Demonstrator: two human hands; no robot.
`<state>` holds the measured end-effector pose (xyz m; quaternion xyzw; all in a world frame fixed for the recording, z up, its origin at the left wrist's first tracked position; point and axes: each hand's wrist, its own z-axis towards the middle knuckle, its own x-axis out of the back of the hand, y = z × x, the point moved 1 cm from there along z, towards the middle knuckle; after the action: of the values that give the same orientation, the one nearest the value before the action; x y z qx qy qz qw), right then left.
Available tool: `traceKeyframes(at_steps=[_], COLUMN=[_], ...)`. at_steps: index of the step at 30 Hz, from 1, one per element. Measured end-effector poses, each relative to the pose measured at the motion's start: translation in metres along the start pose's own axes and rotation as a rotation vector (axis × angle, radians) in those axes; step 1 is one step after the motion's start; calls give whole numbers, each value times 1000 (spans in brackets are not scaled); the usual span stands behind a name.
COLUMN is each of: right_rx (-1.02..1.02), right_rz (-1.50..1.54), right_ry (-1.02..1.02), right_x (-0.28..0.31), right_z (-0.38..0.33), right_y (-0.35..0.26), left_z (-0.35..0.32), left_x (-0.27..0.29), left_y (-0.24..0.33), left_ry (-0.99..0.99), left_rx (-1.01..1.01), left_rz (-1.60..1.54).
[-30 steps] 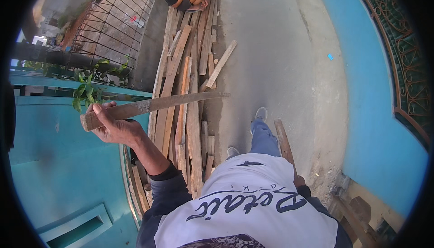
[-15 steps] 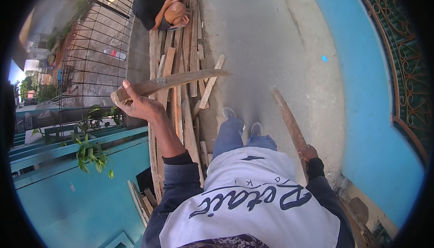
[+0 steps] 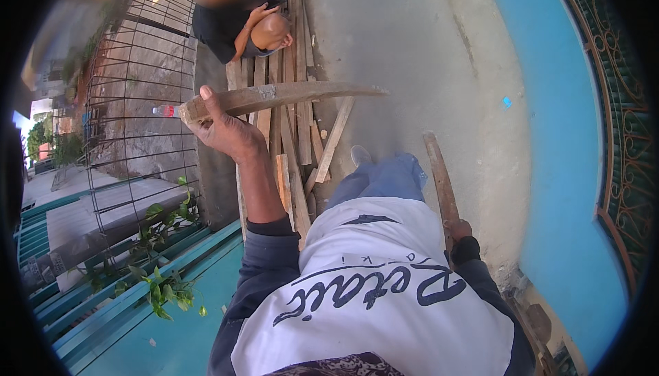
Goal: The person walks along a narrow alleyway and picks up wooden planks from a pile. They carry the planks to a nearby doorway and place them on the ground. The person repeats this process several times, moving more planks from the pile to the doorway.
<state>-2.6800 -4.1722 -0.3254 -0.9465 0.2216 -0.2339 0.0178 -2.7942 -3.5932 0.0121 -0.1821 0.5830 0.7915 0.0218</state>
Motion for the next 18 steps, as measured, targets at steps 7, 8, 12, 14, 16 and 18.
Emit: traceKeyframes(at_steps=[7, 8, 12, 14, 16, 18], right_rx=[315, 384, 405, 241, 199, 339], right_rz=[-303, -354, -374, -236, -263, -547], right_ry=[-53, -54, -31, -46, -29, 16], right_x=[-1, 4, 36, 48, 55, 70], right_z=[43, 46, 42, 32, 38, 61], right_y=[-30, -37, -81, -131, -177, -183], left_z=[38, 42, 50, 61, 70, 75], left_x=[-63, -70, -106, -116, -144, -182], left_y=[-32, -38, -72, -68, -77, -100], left_ry=[-91, -100, -149, -159, -190, -220], left_rx=[15, 12, 37, 16, 14, 44], left_rz=[56, 73, 117, 167, 196, 228])
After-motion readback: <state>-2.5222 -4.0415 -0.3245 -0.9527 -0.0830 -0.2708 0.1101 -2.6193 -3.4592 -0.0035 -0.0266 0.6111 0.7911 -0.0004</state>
